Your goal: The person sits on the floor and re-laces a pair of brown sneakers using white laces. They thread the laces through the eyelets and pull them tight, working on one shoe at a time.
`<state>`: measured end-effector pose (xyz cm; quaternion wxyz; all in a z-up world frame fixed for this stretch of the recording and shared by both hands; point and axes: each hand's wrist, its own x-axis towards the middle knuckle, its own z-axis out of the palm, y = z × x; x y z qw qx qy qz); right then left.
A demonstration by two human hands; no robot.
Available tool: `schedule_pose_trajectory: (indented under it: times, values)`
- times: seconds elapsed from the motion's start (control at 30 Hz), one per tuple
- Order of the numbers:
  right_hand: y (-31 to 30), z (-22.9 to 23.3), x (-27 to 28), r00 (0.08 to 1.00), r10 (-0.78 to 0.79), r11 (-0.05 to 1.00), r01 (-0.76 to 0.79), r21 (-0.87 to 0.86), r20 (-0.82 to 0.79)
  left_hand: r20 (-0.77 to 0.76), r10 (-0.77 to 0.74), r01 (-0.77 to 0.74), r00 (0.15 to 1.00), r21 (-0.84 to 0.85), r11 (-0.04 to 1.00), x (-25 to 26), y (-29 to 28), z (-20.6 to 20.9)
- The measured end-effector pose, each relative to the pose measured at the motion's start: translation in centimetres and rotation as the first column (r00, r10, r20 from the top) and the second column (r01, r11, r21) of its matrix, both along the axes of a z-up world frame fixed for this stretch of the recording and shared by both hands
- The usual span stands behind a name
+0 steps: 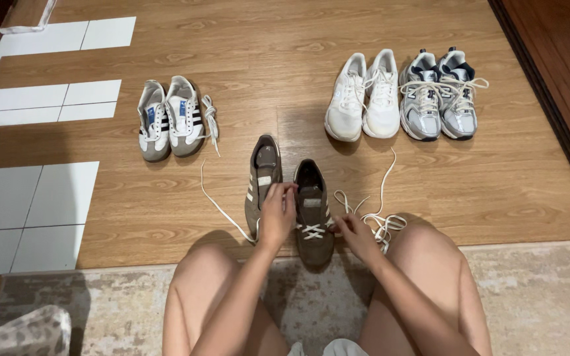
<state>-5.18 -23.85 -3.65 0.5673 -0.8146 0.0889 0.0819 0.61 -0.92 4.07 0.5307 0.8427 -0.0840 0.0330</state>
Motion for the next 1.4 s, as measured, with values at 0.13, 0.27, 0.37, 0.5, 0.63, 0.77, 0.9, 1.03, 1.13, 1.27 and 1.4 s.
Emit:
schedule_pose_trajectory:
  times: [0.13,0.27,0.37,0.5,0.63,0.77,0.9,1.03,1.13,1.27,1.4]
  values:
    - [0.8,1.7,-0.5,0.994,0.042,0.992,-0.053,-0.115,-0.1,-0.002,-0.079,0.068,0.997,0.529,0.846,-2.0,0.6,-1.1]
    - [1.7,1.3,-0.6,0.995,0.067,0.99,-0.057,-0.132,0.076,-0.024,-0.164,0.143,0.986,0.624,0.768,-3.7,0.9,-2.9]
    - [1.7,0.0,-0.3,0.999,0.047,0.984,-0.042,-0.173,0.027,-0.009,-0.147,0.128,0.989,0.547,0.828,-4.0,1.1,-3.8]
    - [0.5,-1.7,0.3,0.993,0.112,0.989,-0.107,-0.105,0.043,-0.095,-0.098,0.128,0.991,0.396,0.909,-3.2,1.4,-3.9]
    - [-0.8,-1.0,1.0,0.987,0.11,0.994,-0.11,-0.005,0.12,-0.064,-0.069,0.085,0.996,0.294,0.952,-2.6,1.2,-2.5]
    - [-0.9,4.1,1.6,0.991,0.091,0.986,-0.104,0.13,0.102,-0.05,-0.121,0.126,0.991,0.138,0.982,-1.9,0.5,1.3]
    - [0.1,12.8,2.5,0.981,0.062,0.975,-0.098,0.2,0.181,0.0,-0.217,0.217,0.976,0.064,0.974,-1.9,-1.3,6.9]
    - [0.7,22.3,2.9,0.937,0.051,0.934,-0.168,0.317,0.347,-0.041,-0.3,0.301,0.953,0.034,0.953,-3.2,-4.2,11.7]
    - [1.0,28.8,2.4,0.903,0.08,0.95,-0.197,0.242,0.422,0.106,-0.386,0.385,0.916,0.037,0.922,-4.2,-7.7,14.4]
    - [2.3,35.7,1.8,0.943,0.041,0.99,-0.083,0.116,0.33,-0.058,-0.517,0.518,0.854,0.187,0.835,-4.5,-14.1,17.9]
    - [4.1,40.2,1.5,0.868,0.124,0.973,-0.201,0.112,0.48,0.02,-0.641,0.632,0.767,0.147,0.761,-6.0,-16.8,20.3]
